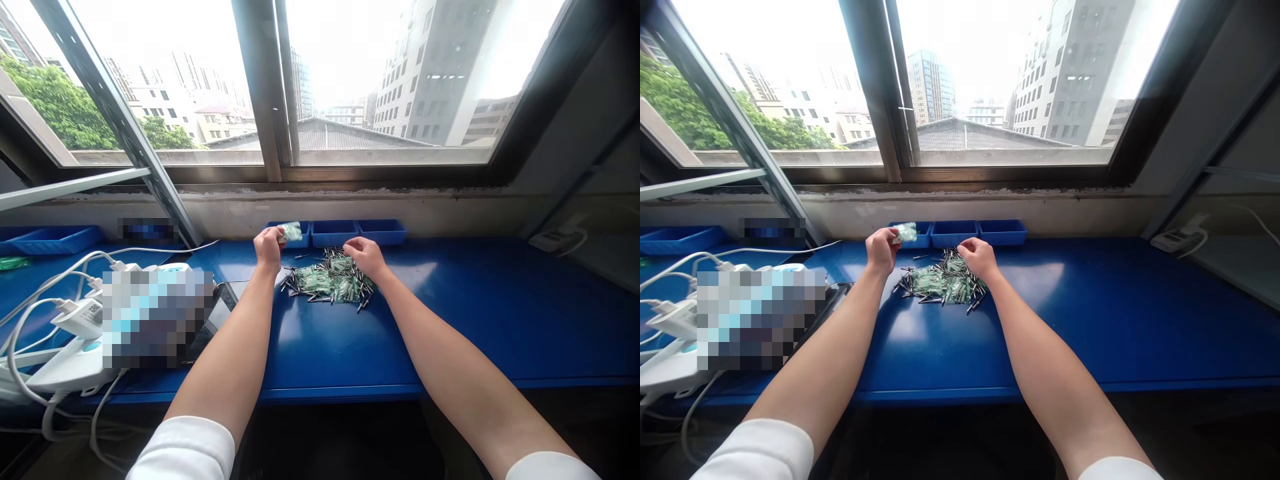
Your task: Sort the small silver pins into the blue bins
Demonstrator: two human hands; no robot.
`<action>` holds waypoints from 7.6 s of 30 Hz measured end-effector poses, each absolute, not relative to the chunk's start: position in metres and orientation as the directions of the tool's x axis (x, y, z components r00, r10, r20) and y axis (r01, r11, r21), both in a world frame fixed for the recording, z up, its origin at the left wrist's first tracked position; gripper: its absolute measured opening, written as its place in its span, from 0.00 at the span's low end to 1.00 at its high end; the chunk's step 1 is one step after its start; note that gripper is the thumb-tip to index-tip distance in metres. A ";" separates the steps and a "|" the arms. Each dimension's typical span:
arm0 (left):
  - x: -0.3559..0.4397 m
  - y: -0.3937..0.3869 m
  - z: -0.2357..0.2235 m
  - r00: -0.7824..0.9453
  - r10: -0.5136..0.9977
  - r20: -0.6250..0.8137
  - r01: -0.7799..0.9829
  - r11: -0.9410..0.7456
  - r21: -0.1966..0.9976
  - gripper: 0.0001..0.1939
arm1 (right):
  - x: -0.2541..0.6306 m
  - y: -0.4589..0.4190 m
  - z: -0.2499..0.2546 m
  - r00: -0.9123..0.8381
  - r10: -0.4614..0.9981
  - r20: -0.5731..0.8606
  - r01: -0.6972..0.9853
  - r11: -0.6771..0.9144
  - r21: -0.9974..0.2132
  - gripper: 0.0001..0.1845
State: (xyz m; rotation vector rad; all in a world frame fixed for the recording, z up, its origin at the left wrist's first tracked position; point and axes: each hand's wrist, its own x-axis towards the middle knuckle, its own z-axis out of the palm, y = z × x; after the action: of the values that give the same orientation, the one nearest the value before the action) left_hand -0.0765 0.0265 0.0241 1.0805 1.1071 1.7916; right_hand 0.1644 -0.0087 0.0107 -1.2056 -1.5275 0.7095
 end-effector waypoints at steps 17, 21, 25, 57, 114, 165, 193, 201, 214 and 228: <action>-0.069 0.005 0.030 -0.100 0.962 0.252 0.566 -0.153 0.810 0.14 | 0.168 -0.014 0.012 -0.078 0.926 0.369 0.714 0.310 -0.627 0.15; -0.068 -0.003 0.037 0.061 0.997 0.049 0.781 -0.079 0.620 0.12 | 0.167 -0.013 0.007 -0.171 0.946 0.274 0.833 0.287 -0.473 0.21; -0.066 -0.008 0.042 0.143 0.984 -0.110 0.888 -0.078 0.453 0.16 | 0.164 -0.015 0.008 -0.172 0.951 0.259 0.851 0.276 -0.447 0.21; -0.019 -0.009 0.023 0.232 0.920 0.315 0.084 -0.342 0.936 0.17 | 0.157 -0.014 0.013 -0.096 0.899 0.427 0.246 0.437 -0.865 0.13; -0.057 -0.001 0.032 0.074 0.974 0.212 0.468 -0.222 0.855 0.17 | 0.166 -0.019 0.015 -0.189 0.875 0.445 0.644 0.452 -0.617 0.12; -0.018 0.004 -0.001 0.233 0.913 0.334 0.776 -0.382 0.501 0.27 | 0.177 0.005 -0.005 0.028 0.912 0.409 0.734 0.259 -0.628 0.24; -0.014 -0.014 0.020 0.146 0.712 0.686 0.607 -0.612 0.507 0.12 | 0.160 -0.013 0.012 -0.059 0.860 0.506 0.187 0.508 -0.841 0.20; -0.010 -0.013 0.018 0.179 0.773 0.608 0.593 -0.578 0.560 0.09 | 0.160 -0.010 0.012 -0.052 0.896 0.441 0.251 0.440 -0.862 0.18; -0.011 0.000 0.014 0.015 0.879 0.477 0.310 -0.457 0.833 0.12 | 0.160 -0.007 0.010 0.000 0.913 0.407 0.337 0.384 -0.860 0.19; -0.050 0.020 0.022 -0.377 0.886 0.271 -0.006 -0.295 0.955 0.19 | 0.169 -0.009 0.008 0.047 0.900 0.434 0.578 0.330 -0.747 0.17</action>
State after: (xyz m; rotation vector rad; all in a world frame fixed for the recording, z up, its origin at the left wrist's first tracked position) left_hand -0.0503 0.0200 0.0221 1.1693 1.2822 1.7461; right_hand 0.1690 -0.0087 0.0076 -1.3561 -1.6395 0.4232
